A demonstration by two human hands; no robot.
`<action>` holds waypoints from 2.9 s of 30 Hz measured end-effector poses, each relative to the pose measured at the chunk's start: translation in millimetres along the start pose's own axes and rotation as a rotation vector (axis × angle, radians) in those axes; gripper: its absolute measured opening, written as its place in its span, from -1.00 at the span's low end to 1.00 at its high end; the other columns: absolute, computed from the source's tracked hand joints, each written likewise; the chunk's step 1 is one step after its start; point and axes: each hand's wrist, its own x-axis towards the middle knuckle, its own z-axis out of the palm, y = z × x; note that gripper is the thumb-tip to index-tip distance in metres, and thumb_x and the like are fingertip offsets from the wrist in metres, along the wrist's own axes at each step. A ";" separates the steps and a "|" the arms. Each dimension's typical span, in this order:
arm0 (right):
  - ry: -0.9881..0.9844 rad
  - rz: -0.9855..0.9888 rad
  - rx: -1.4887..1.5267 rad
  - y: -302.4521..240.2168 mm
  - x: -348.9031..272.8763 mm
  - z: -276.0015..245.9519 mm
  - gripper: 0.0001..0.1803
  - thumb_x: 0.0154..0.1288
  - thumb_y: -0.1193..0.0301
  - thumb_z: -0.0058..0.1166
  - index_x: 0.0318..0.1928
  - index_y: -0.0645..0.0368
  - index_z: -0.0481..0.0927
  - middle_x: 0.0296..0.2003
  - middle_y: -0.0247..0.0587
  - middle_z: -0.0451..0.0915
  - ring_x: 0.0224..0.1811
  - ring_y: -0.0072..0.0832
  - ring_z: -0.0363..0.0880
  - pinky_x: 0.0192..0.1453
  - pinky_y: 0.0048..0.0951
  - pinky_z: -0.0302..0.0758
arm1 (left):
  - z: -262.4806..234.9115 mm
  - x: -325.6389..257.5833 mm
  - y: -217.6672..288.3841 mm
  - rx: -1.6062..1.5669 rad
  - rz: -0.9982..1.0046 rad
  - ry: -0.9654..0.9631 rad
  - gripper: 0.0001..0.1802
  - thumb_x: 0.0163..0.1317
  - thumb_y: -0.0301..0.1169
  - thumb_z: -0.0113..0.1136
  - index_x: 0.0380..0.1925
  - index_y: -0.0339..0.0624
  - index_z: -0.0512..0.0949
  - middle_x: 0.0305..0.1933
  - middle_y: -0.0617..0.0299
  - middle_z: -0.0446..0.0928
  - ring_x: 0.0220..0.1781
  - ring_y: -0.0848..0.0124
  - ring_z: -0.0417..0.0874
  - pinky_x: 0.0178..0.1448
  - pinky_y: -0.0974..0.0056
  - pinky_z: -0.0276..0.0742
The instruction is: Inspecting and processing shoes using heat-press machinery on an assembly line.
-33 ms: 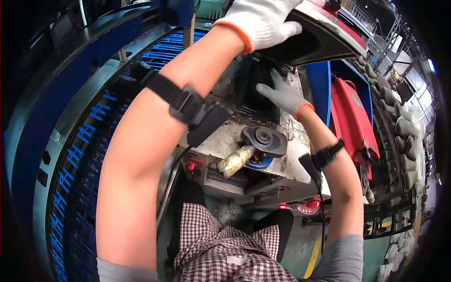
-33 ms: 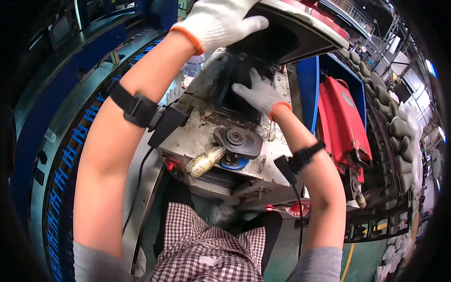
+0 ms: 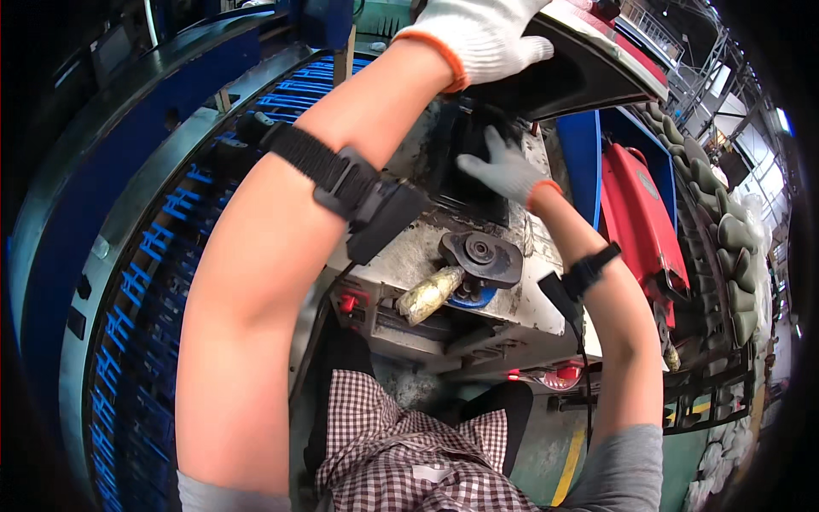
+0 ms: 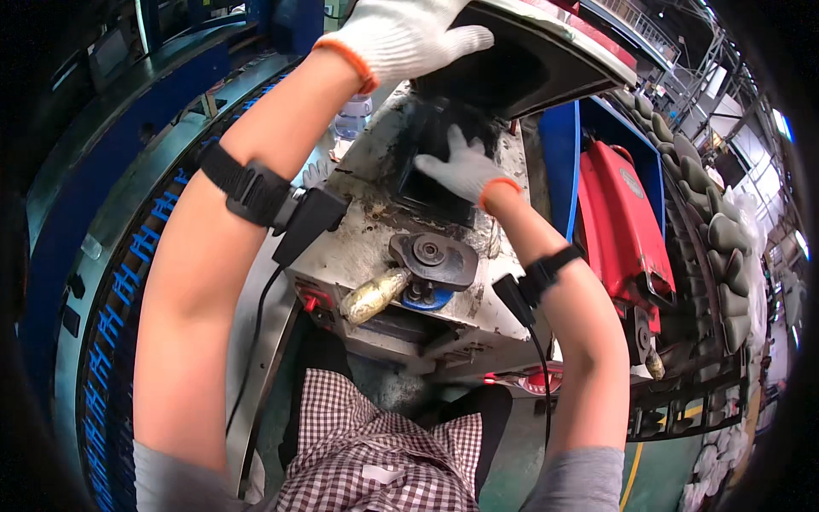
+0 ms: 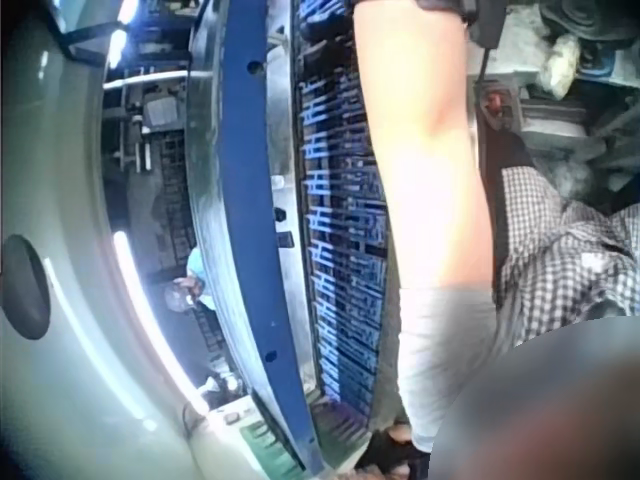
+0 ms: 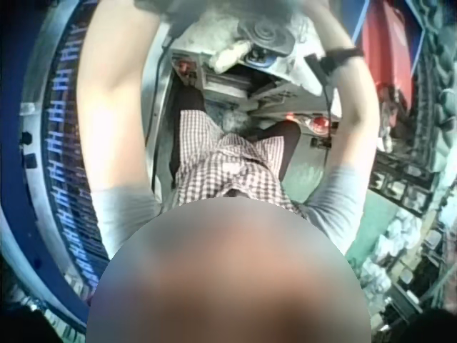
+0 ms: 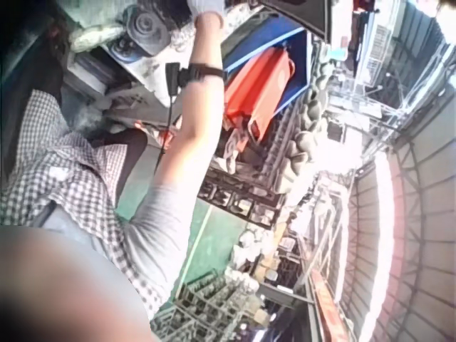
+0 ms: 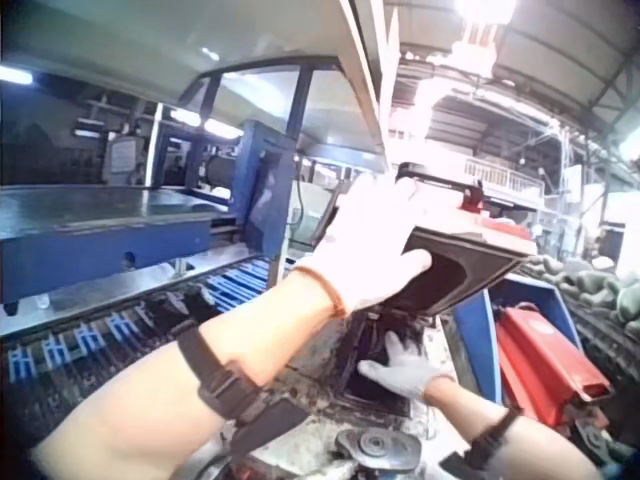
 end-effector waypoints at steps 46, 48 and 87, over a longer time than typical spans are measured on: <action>-1.458 0.741 2.558 -87.3 -377.5 238.2 -0.14 0.62 -0.22 -0.31 0.59 0.17 0.18 0.47 0.15 0.37 0.38 0.19 0.50 0.37 0.28 0.55 | -279.6 -288.5 238.8 -0.665 -1.883 0.015 -0.53 0.64 -0.28 -0.05 0.33 -0.43 0.46 0.31 0.12 0.57 0.35 0.40 0.50 0.52 0.28 0.28; -1.355 0.893 2.475 -87.8 -377.9 238.7 -0.10 0.58 -0.28 -0.29 0.59 0.16 0.18 0.48 0.11 0.37 0.40 0.03 0.52 0.37 0.13 0.58 | -279.8 -291.7 239.7 -0.686 -1.893 0.018 -0.53 0.64 -0.28 -0.04 0.33 -0.43 0.46 0.31 0.12 0.57 0.34 0.40 0.50 0.51 0.29 0.28; -0.573 -0.408 1.332 -167.5 -286.2 177.2 -0.27 0.60 0.31 -0.10 0.63 0.30 0.03 0.53 0.04 0.27 0.56 -0.22 0.25 0.61 -0.23 0.19 | -306.9 -273.0 199.3 -1.171 -2.164 0.567 -0.47 0.31 -0.43 0.13 0.28 -0.34 0.48 0.13 -0.02 0.68 0.08 0.15 0.76 0.28 0.07 0.68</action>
